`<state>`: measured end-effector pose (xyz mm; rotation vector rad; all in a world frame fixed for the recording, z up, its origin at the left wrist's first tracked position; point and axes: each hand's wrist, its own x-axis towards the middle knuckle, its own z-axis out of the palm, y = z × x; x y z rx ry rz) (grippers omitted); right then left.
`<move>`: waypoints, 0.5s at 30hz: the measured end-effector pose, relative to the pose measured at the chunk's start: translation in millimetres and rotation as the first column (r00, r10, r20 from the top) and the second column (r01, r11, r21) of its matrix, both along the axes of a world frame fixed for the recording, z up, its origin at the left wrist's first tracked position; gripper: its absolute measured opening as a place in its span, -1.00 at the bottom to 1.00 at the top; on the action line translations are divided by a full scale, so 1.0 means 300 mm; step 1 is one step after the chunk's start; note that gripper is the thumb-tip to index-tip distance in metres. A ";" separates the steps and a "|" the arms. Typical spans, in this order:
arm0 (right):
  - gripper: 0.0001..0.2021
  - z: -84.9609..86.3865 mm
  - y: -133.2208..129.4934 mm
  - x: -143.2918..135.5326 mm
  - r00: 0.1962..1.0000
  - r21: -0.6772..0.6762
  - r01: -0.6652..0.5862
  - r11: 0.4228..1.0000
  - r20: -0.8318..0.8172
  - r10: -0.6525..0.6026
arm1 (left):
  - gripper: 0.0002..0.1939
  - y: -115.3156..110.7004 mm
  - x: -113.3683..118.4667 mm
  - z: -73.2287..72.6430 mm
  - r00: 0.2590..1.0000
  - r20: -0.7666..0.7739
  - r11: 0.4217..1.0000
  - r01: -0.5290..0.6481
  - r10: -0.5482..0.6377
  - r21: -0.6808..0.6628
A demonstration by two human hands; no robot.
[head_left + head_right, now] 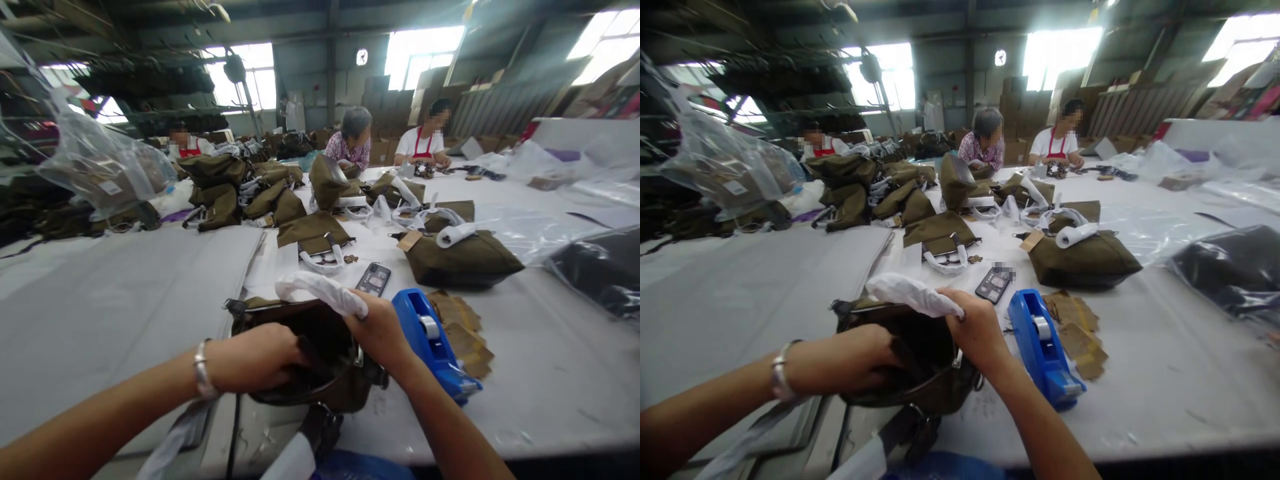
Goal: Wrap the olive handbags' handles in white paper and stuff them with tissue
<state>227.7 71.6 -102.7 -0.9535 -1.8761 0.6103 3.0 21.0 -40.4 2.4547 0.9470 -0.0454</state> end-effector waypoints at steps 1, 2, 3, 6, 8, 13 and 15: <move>-0.63 -0.003 0.003 0.008 1.000 -0.008 0.013 1.000 -0.011 -0.013 | -0.73 -0.007 -0.062 0.061 0.998 0.052 0.986 -0.035 0.045 -0.163; -0.65 -0.007 0.006 0.016 1.000 -0.016 0.023 1.000 -0.018 -0.023 | -0.79 -0.012 -0.127 0.111 0.980 0.113 0.945 -0.121 0.162 -0.304; -0.68 -0.010 0.009 0.023 0.999 -0.023 0.029 0.999 -0.018 -0.030 | -0.84 -0.012 -0.194 0.147 0.942 0.138 0.867 -0.216 0.306 -0.449; -0.72 -0.019 0.011 0.041 0.999 -0.048 0.017 0.999 0.028 -0.016 | -0.83 0.024 -0.363 0.164 0.561 0.380 0.653 -0.439 0.735 -0.617; -0.76 -0.021 0.009 0.046 0.998 -0.069 -0.004 0.998 0.068 0.009 | -0.82 0.080 -0.420 0.125 0.239 0.563 0.593 -0.522 0.791 -0.613; -0.81 -0.022 0.003 0.039 0.992 -0.108 -0.035 0.994 0.116 0.048 | -0.82 0.260 -0.383 0.035 0.167 0.556 0.533 -0.595 0.814 -0.601; -0.81 -0.022 0.002 0.036 0.990 -0.116 -0.035 0.993 0.128 0.050 | -0.73 0.300 -0.346 0.023 0.242 0.488 0.518 -0.631 0.839 -0.577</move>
